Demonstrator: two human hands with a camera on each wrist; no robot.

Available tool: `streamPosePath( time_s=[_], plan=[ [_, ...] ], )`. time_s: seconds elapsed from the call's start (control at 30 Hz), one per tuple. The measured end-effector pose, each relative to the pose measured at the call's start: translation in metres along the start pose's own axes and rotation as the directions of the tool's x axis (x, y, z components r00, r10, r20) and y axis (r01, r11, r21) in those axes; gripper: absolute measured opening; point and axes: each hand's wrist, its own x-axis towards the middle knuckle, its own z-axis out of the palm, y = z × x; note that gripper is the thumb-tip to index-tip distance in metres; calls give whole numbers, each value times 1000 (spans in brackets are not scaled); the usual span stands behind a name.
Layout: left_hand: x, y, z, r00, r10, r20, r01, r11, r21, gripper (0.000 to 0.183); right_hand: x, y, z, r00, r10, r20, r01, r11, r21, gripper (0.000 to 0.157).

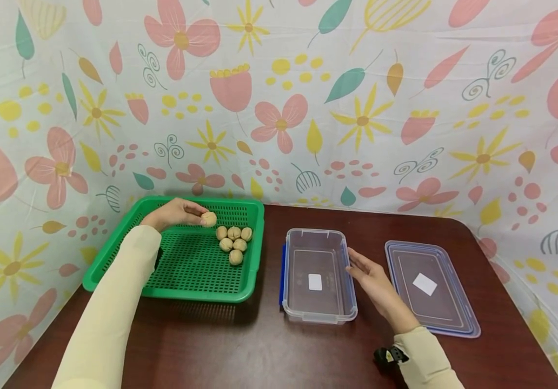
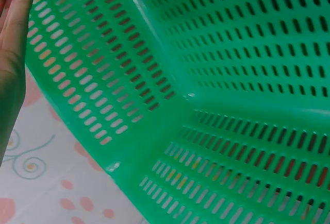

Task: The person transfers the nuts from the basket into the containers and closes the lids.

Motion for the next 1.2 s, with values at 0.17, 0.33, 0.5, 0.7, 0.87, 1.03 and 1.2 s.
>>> streamPosePath(
  time_s=[0.17, 0.33, 0.5, 0.7, 0.87, 1.03, 1.2],
  plan=[
    [-2, 14, 6, 999, 38, -1, -38, 999, 18, 43, 0, 0, 0, 1000, -2, 0, 2, 1000, 2, 55],
    [-2, 26, 14, 998, 59, -14, -59, 998, 12, 42, 0, 0, 0, 1000, 3, 7, -3, 1000, 6, 55],
    [-3, 37, 21, 997, 68, -44, -68, 998, 7, 41, 0, 0, -1, 1000, 1, 4, -1, 1000, 4, 55],
    [-6, 53, 31, 993, 87, -77, -86, 996, 18, 44, 0, -1, -1, 1000, 11, 7, -11, 1000, 5, 55],
    [-9, 67, 43, 989, 91, -119, -89, 996, 29, 45, 0, -1, -1, 1000, 17, 11, -17, 1000, 12, 56],
    [-13, 80, 56, 984, 98, -147, -97, 995, 16, 43, 0, -2, -1, 1000, 17, 13, -17, 1000, 7, 56],
    [-17, 93, 70, 979, 115, -170, -119, 993, -9, 41, 1, -1, -1, 1000, 18, 12, -18, 1000, 12, 56]
  ],
)
